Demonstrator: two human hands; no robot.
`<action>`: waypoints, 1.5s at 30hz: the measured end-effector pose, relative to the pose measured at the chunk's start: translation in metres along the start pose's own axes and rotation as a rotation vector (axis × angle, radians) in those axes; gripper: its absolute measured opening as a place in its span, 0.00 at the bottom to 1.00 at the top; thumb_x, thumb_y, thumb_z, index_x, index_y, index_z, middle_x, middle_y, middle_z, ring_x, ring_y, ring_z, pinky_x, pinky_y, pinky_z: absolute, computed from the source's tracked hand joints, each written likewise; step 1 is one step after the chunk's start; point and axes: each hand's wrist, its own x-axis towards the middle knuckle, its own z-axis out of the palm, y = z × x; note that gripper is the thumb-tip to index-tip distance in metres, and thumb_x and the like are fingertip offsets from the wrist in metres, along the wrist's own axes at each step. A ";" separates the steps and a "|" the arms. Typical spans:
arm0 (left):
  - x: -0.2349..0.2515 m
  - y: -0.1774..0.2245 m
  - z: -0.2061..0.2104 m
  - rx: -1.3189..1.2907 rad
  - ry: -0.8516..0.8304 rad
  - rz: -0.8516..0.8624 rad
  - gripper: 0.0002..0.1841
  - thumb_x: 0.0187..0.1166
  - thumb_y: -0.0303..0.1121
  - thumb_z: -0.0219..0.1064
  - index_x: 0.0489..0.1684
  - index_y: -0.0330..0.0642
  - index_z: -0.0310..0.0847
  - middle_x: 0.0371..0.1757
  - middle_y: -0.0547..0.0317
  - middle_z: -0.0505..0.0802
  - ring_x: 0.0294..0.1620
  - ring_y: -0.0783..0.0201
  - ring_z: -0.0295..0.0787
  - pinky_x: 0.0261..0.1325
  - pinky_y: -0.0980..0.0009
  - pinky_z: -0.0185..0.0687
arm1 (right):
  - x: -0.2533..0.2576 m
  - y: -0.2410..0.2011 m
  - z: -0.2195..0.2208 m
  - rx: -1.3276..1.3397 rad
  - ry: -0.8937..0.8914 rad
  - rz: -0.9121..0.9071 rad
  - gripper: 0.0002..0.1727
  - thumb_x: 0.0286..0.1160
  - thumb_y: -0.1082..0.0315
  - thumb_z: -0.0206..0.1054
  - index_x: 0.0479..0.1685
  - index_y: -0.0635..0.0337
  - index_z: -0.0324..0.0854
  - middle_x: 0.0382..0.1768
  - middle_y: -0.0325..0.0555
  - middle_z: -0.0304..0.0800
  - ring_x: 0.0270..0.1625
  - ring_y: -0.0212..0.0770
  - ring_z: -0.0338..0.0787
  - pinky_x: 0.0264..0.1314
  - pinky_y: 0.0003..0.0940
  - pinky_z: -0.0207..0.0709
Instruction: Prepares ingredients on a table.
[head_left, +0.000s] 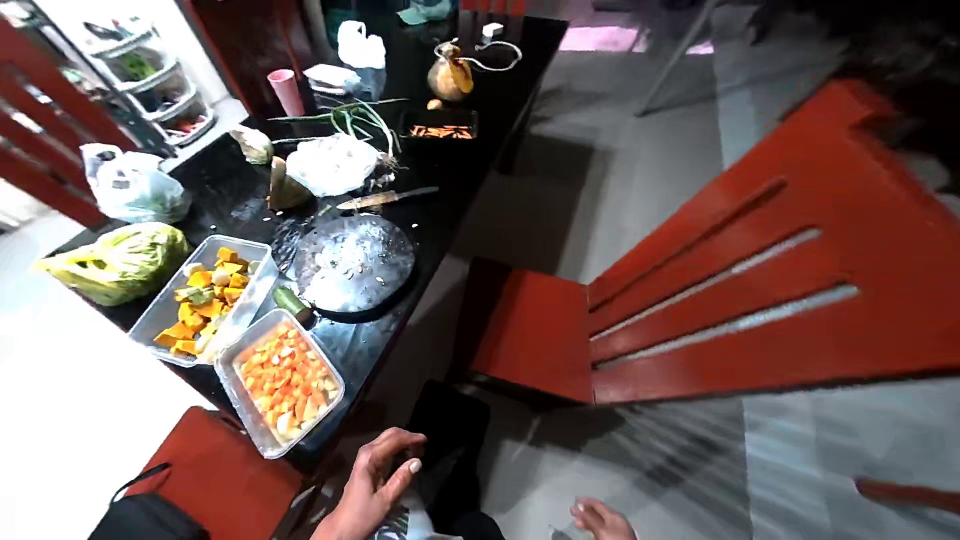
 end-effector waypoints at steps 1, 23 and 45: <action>0.003 0.001 -0.006 0.043 0.108 0.072 0.16 0.84 0.36 0.64 0.56 0.31 0.88 0.54 0.52 0.94 0.56 0.73 0.91 0.64 0.72 0.86 | 0.015 -0.026 -0.003 -0.047 -0.027 -0.087 0.20 0.88 0.71 0.58 0.68 0.78 0.76 0.55 0.69 0.88 0.51 0.53 0.90 0.51 0.51 0.83; -0.007 -0.041 -0.111 0.634 1.049 -0.508 0.30 0.73 0.33 0.56 0.72 0.18 0.73 0.61 0.26 0.86 0.61 0.46 0.86 0.66 0.59 0.81 | 0.114 -0.463 0.240 -1.167 -0.776 -1.635 0.40 0.91 0.44 0.40 0.90 0.68 0.58 0.93 0.56 0.54 0.96 0.54 0.51 0.94 0.59 0.44; 0.165 -0.018 -0.156 0.982 0.886 -0.352 0.20 0.77 0.39 0.60 0.53 0.36 0.92 0.54 0.43 0.94 0.56 0.41 0.90 0.55 0.44 0.81 | 0.195 -0.595 0.312 -1.046 -0.633 -1.573 0.31 0.92 0.58 0.42 0.85 0.70 0.68 0.88 0.59 0.66 0.91 0.56 0.63 0.93 0.56 0.51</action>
